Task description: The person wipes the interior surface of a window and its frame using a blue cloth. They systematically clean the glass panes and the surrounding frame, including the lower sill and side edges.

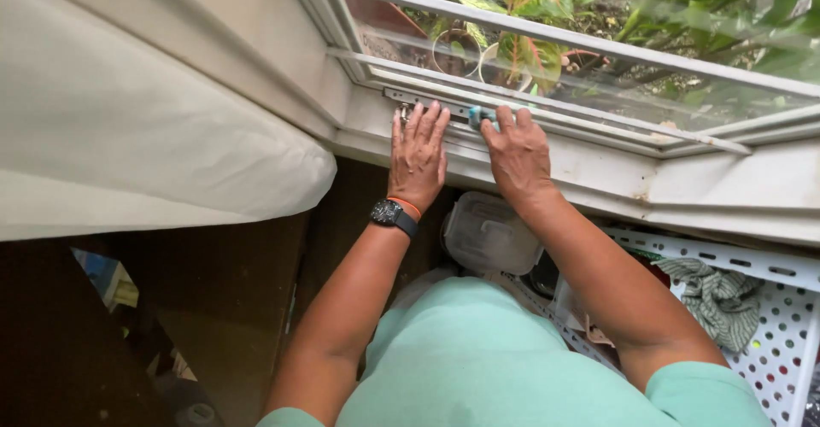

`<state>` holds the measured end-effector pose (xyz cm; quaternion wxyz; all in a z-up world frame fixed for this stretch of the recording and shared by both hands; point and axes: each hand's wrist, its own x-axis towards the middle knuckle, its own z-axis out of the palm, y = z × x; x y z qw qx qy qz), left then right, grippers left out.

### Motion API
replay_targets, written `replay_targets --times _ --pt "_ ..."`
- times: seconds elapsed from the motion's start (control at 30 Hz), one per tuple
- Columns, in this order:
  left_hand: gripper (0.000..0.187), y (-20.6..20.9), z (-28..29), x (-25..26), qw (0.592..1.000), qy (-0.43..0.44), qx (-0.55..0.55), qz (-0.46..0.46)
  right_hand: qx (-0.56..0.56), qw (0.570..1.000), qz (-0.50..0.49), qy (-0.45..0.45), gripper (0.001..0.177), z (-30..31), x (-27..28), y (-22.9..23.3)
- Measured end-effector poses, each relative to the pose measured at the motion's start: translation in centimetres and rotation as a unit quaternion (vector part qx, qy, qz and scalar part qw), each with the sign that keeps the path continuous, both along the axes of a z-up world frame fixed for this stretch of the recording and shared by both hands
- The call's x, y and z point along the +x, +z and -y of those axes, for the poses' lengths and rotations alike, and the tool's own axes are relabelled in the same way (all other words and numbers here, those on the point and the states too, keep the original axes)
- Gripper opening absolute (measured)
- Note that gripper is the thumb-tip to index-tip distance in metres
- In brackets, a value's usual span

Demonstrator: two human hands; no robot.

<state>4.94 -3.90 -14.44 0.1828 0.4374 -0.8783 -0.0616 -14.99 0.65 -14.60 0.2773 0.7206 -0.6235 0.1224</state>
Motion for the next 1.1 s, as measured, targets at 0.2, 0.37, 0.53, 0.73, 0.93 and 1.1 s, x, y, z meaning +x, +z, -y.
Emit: replay_targets --times 0.2,0.37,0.53,0.73,0.93,1.1 --pt "0.070 -0.6 -0.1 -0.4 1.000 0.004 -0.015 -0.012 0.060 0.998 -0.001 -0.012 0.010 0.9 0.3 -0.2" --pt "0.071 0.0 -0.1 -1.2 0.996 0.016 -0.073 0.041 0.066 0.998 0.006 -0.015 0.011 -0.6 -0.6 0.7" --pt "0.068 -0.4 0.2 -1.1 0.997 0.003 -0.068 0.031 0.062 0.994 0.036 -0.085 0.025 -8.9 -8.1 -1.2" --pt "0.063 -1.2 0.5 -0.9 0.998 0.005 -0.062 0.014 0.190 0.919 0.100 -0.332 0.061 -15.6 -7.1 4.3" --pt "0.060 -1.9 1.1 -1.0 0.997 -0.003 -0.069 0.014 0.148 0.960 0.192 -0.138 0.052 -11.6 -0.6 -2.4" --pt "0.063 -0.9 1.0 0.2 0.999 -0.011 -0.052 -0.002 0.245 0.902 0.353 0.048 0.051 -10.9 5.2 1.8"
